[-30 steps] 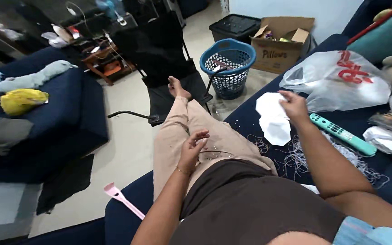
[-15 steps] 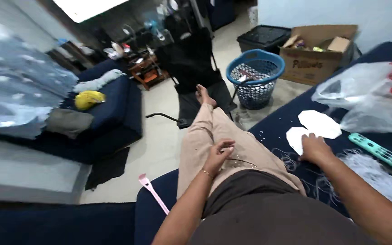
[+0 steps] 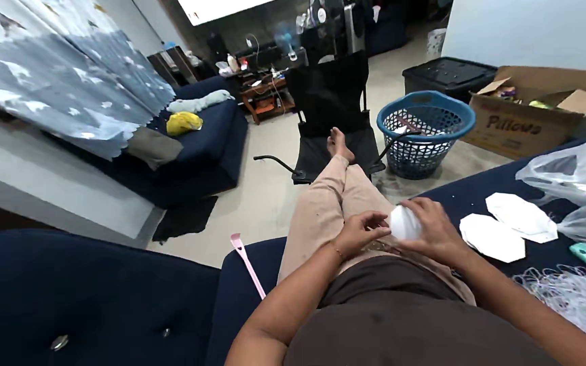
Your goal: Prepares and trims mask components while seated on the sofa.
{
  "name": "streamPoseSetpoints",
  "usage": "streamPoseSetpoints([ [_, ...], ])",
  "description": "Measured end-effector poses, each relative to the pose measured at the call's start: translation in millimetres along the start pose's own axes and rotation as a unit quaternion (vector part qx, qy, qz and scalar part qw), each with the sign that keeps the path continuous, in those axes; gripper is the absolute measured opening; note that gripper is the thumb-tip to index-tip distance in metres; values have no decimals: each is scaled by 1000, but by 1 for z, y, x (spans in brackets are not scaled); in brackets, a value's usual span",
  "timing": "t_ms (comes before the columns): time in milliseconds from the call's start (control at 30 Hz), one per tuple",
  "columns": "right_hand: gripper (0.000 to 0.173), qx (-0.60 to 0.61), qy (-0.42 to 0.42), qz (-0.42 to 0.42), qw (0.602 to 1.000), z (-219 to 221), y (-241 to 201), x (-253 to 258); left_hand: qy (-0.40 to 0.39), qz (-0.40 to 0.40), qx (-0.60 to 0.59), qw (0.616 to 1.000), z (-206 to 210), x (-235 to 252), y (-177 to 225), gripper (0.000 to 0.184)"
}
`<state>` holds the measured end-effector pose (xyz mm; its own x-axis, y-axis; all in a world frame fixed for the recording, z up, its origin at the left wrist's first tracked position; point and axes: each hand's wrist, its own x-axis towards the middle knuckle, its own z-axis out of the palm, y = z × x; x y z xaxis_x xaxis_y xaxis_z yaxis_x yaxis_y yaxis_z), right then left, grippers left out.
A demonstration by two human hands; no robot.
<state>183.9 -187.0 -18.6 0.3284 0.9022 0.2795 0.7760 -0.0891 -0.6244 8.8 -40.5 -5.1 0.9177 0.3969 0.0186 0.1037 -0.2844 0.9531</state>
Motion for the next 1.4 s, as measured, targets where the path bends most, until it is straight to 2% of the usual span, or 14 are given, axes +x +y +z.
streamPoseSetpoints([
  [100,95,-3,25,-61,998,20,-15,9,40,-16,-5,999,-2,-1,4,31],
  [200,95,38,62,-72,995,25,-11,13,82,-30,-5,996,-8,-1,0,21],
  [300,72,168,48,-2,985,17,-5,13,103,-38,-3,994,-8,1,0,17],
  [400,43,311,32,67,948,17,0,13,114,-46,-15,992,-7,2,0,15],
  [467,27,337,37,78,938,18,-1,15,121,-52,-34,991,-8,2,-1,14],
  [567,18,336,44,89,936,22,-1,17,131,-49,-70,988,-10,3,-3,14],
  [733,17,340,39,99,934,25,1,19,154,-34,-121,980,-11,2,-3,17],
  [967,25,313,31,43,948,37,0,18,148,-6,-112,983,-11,5,-13,13],
  [1200,23,274,37,32,961,43,6,17,106,-17,-125,986,-11,5,-18,4],
  [1400,23,232,46,29,971,49,11,14,74,-50,24,996,-14,6,-15,13],
])
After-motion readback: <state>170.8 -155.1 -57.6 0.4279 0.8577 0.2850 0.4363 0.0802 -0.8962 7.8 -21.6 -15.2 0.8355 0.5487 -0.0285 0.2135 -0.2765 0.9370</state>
